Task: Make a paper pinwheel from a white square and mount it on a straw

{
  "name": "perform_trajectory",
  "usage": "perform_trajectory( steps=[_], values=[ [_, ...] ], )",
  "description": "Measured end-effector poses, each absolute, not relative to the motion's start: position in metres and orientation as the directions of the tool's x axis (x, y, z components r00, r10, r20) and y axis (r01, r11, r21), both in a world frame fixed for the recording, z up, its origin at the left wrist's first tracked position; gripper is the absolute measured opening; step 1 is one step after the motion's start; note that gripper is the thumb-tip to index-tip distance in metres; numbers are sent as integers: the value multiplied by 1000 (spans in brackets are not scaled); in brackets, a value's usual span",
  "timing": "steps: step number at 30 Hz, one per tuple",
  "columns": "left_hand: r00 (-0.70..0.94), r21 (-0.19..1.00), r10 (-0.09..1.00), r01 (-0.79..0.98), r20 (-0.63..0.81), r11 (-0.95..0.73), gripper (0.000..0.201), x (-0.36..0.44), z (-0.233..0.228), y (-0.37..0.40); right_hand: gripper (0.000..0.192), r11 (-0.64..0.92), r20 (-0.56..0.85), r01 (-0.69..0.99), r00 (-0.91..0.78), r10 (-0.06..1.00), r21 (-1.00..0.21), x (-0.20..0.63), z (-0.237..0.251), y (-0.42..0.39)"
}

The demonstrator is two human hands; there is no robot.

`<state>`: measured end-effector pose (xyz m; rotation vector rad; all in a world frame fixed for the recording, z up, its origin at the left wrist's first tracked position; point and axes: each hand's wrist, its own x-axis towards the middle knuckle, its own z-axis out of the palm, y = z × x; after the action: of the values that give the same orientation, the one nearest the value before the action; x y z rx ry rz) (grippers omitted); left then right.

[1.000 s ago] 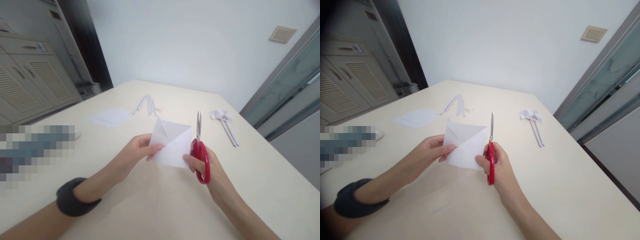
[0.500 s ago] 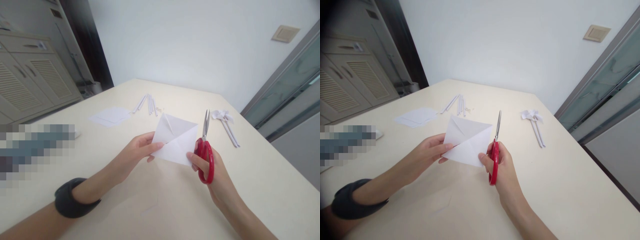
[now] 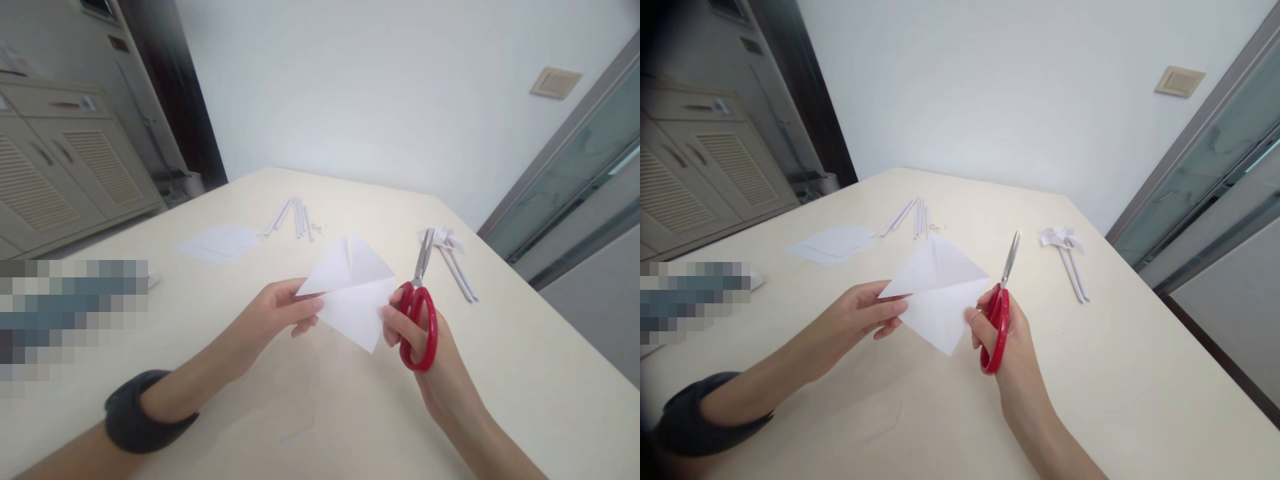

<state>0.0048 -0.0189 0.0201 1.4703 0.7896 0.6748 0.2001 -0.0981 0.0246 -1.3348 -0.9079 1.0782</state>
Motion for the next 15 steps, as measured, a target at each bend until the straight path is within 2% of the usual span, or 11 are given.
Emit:
perform_trajectory(
  steps=[4, 9, 13, 15],
  values=[
    [624, 998, 780, 67, -48, 7, 16, 6, 19, -21, 13, -4, -35, -98, 312, 949, -995, 208, 21, -95],
    [599, 999, 800, 13, -32, 30, 11, 6, 20, -22, 11, 31, -14, -146, 299, 954, -989, 210, 14, -92],
    [643, 976, 765, -142, -37, 166, 12, 7, 24, -22, 11, 68, 12, -164, 320, 947, -984, 206, 12, -93],
    [687, 969, 724, -128, -66, 210, 13, 9, 24, -23, 12, 78, 19, -174, 317, 948, -982, 204, 13, -94]
  ],
)
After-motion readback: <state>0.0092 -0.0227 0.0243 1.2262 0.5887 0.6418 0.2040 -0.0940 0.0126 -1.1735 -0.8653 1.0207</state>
